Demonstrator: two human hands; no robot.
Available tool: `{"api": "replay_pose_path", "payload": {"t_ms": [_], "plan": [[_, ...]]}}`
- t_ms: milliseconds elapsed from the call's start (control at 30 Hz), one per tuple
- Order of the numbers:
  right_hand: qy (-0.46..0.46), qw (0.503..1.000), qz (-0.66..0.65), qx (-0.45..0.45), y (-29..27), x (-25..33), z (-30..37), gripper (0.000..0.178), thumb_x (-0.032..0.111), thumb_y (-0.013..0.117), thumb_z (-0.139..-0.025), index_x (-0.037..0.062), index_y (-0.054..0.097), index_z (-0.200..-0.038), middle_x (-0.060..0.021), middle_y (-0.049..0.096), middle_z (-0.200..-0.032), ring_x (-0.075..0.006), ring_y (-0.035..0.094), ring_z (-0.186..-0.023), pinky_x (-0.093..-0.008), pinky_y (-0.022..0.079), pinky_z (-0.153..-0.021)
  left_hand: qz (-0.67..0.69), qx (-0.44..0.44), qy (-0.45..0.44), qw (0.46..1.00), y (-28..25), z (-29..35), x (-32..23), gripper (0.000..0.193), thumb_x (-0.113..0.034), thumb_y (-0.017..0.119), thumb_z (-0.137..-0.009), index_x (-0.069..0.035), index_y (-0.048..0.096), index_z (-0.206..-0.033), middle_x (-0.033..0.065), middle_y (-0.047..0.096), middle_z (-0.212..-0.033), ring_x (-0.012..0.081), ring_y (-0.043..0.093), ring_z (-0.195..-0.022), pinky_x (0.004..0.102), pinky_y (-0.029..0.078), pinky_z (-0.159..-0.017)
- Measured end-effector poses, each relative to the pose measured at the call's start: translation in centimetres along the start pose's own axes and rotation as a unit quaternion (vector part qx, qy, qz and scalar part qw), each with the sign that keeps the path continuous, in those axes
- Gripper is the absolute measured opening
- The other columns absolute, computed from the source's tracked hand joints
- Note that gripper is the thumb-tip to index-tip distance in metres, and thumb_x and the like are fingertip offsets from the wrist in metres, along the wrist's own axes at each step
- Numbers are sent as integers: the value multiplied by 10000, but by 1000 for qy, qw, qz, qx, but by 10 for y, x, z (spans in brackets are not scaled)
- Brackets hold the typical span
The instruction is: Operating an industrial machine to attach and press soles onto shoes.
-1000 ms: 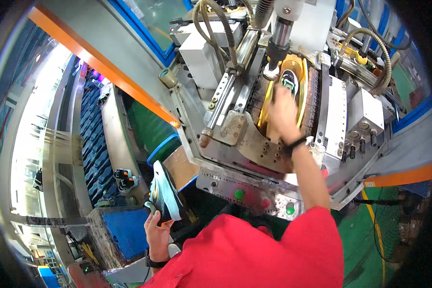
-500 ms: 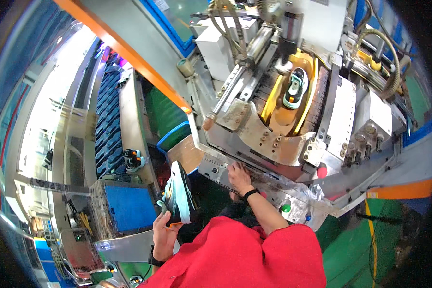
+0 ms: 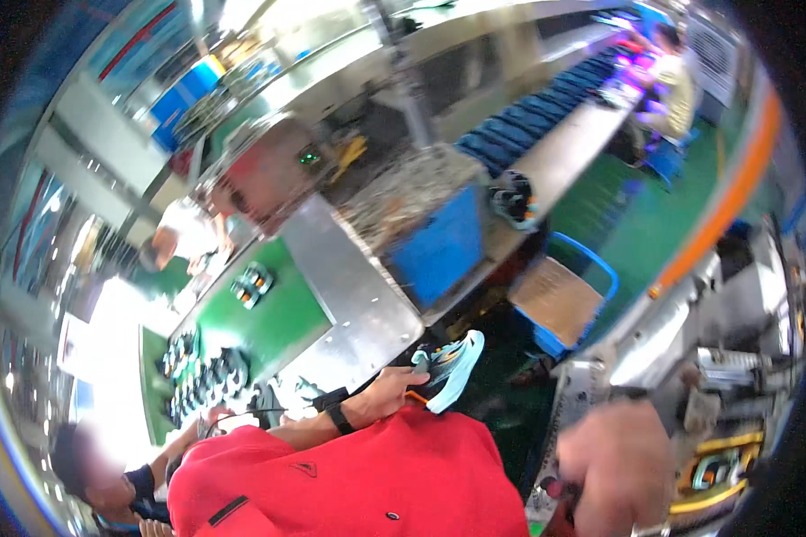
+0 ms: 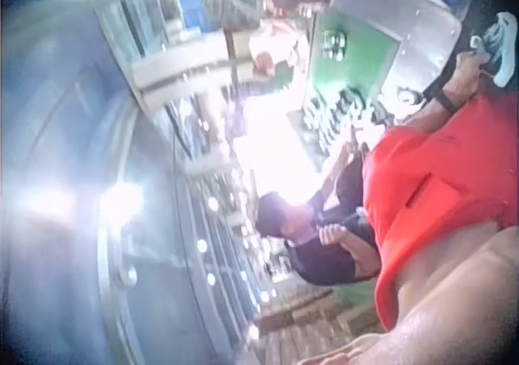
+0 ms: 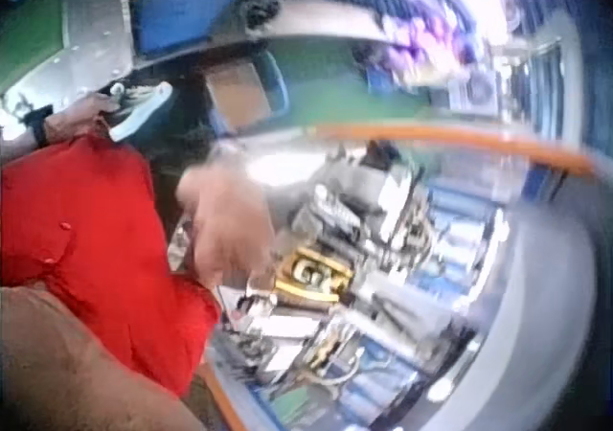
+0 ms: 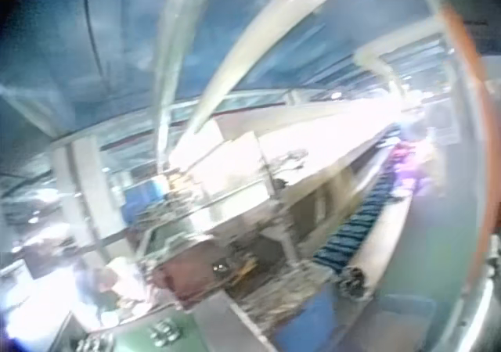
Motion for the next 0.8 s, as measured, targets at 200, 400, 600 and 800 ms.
{"api": "replay_pose_path", "payload": {"t_ms": [200, 400, 600, 800], "plan": [[57, 841, -536, 39, 105, 59, -93, 340, 351, 560, -944, 118, 615, -1186, -188, 605, -1026, -311, 608, -950, -546, 494, -878, 104, -136, 13, 985, -102, 5, -39, 218, -89, 601, -921, 73, 580, -1066, 150, 636, -993, 261, 663, -853, 390, 585, -767], [68, 827, -493, 260, 208, 49, -165, 334, 347, 560, -944, 127, 616, -1189, -187, 604, -1049, -309, 606, -961, -553, 496, -876, 164, -286, 140, 934, -254, -31, -58, 225, -137, 651, -868, 65, 627, -965, 147, 665, -889, 263, 673, -745, 387, 591, -655], [58, 815, -453, 358, 328, 45, -223, 328, 343, 560, -945, 136, 617, -1192, -186, 602, -1072, -307, 604, -972, -559, 498, -875, 228, -398, 203, 865, -393, -75, -115, 183, -34, 689, -808, 82, 612, -927, 163, 658, -847, 307, 667, -646, 420, 570, -492], [109, 795, -456, 385, 390, 44, -259, 322, 340, 559, -945, 145, 618, -1195, -185, 601, -1096, -306, 602, -983, -566, 500, -873, 236, -439, 231, 835, -528, -130, -217, 269, -62, 713, -777, 79, 612, -982, 198, 666, -913, 345, 682, -728, 506, 585, -567]]}}
Point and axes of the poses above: each hand's wrist, its own z-axis away from the middle knuckle, its own y-axis out of the palm, x = y × z, the point moved 2 cm from there along -z, towards the middle knuckle
